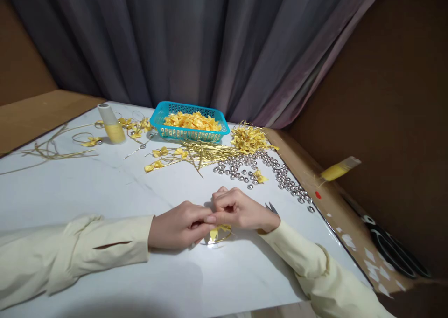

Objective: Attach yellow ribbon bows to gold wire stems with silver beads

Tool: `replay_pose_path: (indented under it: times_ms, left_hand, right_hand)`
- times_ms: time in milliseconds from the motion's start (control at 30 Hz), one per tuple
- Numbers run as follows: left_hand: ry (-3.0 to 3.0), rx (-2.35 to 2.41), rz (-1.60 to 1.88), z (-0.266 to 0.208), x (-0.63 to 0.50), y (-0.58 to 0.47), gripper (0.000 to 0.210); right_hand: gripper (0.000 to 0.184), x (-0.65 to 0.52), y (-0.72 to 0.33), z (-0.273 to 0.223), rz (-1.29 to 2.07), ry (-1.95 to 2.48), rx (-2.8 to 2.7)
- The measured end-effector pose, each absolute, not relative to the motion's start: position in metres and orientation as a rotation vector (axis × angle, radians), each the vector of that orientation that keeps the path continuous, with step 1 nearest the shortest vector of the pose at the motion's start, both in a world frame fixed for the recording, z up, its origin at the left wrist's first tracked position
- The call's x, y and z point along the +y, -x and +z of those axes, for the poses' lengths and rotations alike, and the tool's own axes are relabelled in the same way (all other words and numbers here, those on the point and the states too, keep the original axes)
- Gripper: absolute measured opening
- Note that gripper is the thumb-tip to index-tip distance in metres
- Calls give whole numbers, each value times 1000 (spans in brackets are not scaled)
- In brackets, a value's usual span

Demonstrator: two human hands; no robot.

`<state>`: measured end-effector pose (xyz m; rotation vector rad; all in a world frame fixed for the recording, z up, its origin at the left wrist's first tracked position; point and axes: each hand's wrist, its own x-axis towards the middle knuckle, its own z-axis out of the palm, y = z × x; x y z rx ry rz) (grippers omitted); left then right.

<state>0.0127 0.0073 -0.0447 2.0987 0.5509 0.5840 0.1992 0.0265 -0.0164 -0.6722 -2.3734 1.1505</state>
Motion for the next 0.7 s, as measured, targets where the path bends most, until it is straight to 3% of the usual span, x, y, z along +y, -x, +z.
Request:
replay_pose_path:
  times_ms: [700]
  left_hand:
    - [-2044, 586, 469, -41, 9, -12, 24]
  right_hand:
    - [49, 61, -259, 12, 791, 1110, -1694]
